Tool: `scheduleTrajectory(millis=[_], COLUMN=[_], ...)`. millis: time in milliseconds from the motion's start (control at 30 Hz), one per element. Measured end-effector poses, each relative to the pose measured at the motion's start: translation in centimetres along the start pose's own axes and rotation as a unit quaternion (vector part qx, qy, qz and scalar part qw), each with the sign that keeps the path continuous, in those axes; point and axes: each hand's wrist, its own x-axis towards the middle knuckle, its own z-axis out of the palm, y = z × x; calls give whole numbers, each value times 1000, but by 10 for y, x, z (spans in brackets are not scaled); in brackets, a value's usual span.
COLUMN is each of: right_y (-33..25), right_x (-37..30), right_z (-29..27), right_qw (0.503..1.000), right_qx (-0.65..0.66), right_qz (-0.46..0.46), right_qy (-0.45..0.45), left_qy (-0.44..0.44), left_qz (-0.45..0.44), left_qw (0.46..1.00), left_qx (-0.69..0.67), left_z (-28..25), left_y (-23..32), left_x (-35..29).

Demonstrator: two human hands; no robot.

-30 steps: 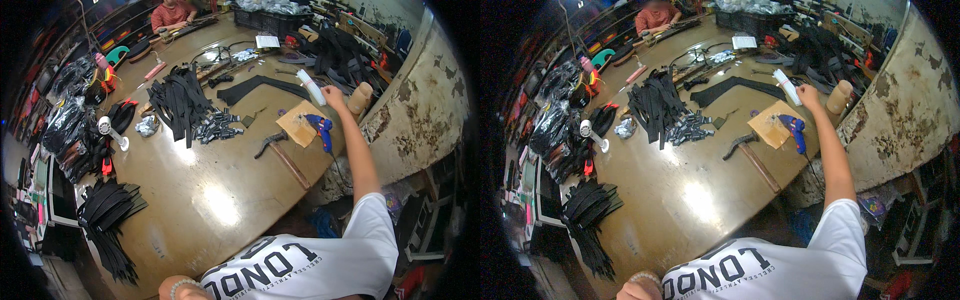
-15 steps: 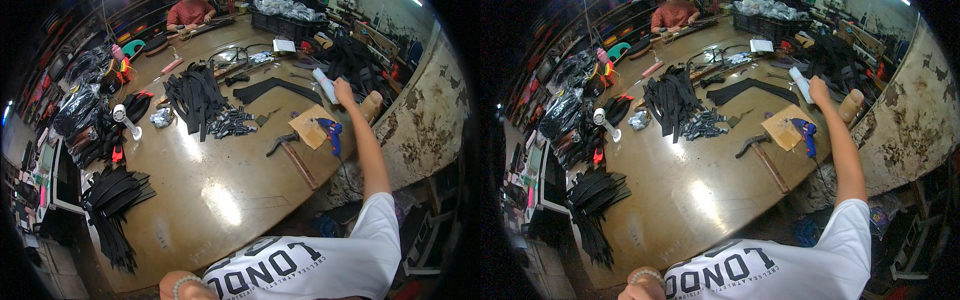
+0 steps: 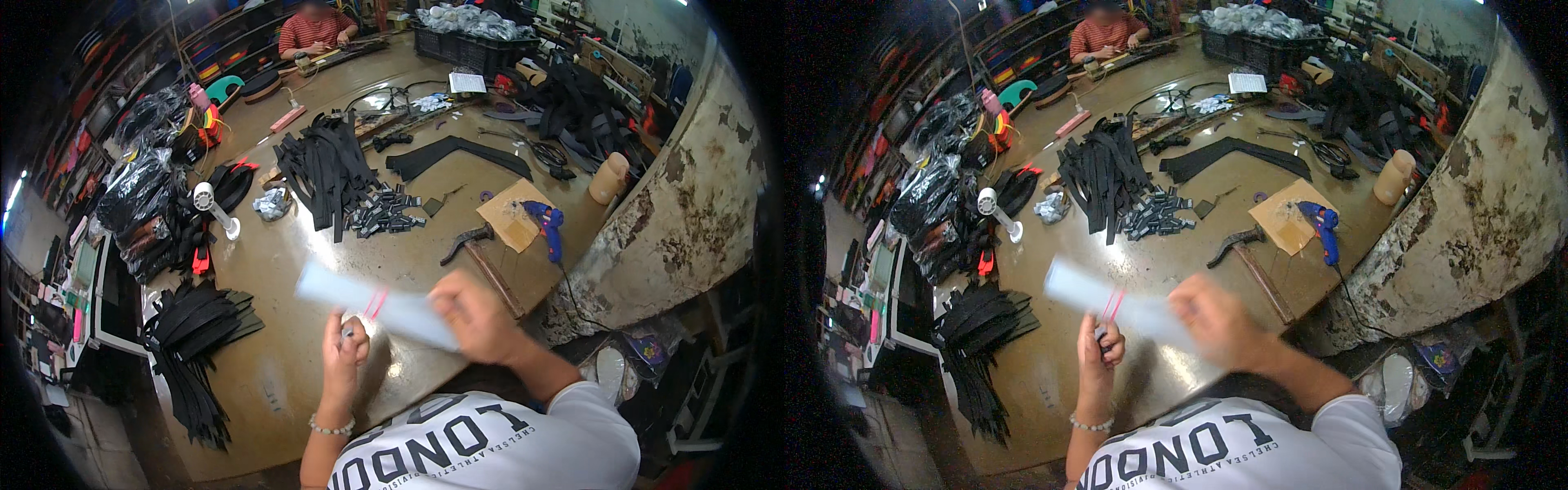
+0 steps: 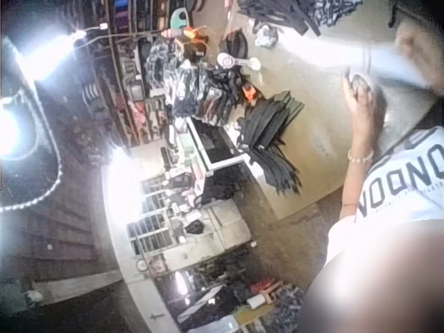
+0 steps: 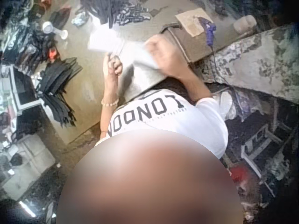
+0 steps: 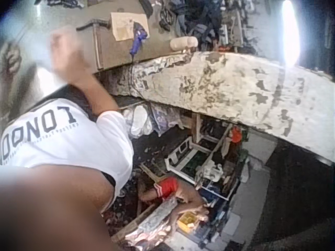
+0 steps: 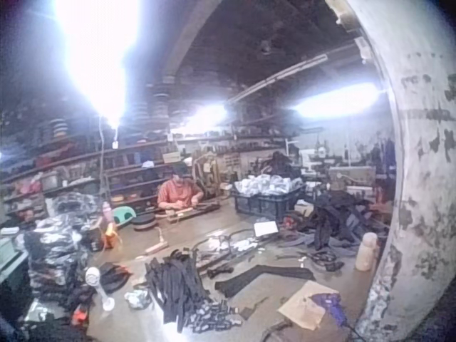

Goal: The person assembles black straps by applying hot glue and attaching small rectangular tags. They repeatedly pick up straps, apply glue with a hot glue gun, press tags onto the glued areas, and use a hammer to secure them. The process is repeated for multiple strap units.

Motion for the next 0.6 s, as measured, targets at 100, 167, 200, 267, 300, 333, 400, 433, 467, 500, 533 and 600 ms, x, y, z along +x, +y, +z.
scheduleTrajectory(millis=[100,167,200,267,300,333,400,433,467,500,533,600], right_y=[-17,-18,-15,-5,1,6,13,15,17,19,21,23], right_x=[-8,-13,-17,-25,-30,-34,-42,-44,-45,-44,-43,-37], right_z=[44,55,57,56,55,54,49,44,37,27,15,-7], right_qw=[995,983,985,977,974,971,967,965,960,971,977,989], right_qx=[23,15,21,15,19,20,12,2,-6,-13,-17,15], right_qz=[-27,1,-30,-44,-63,-71,-79,-77,-89,-89,-101,-19], right_qy=[-96,-185,-168,-207,-217,-227,-244,-250,-265,-221,-185,-147], left_qy=[103,191,211,231,229,236,287,316,360,394,369,534], left_qz=[24,50,61,118,132,149,165,174,161,144,116,213], left_qw=[994,980,975,965,964,959,943,932,918,906,887,787], left_qx=[-15,-12,0,37,39,41,4,-15,-42,-63,-251,-225], left_z=[-2,-10,-14,-18,-18,-19,-25,-29,-35,-42,-63,-75], left_y=[-19,-18,-19,-25,-29,-33,-31,-25,-13,1,31,64], left_x=[0,-7,-10,-16,-18,-20,-15,-9,-5,2,10,17])
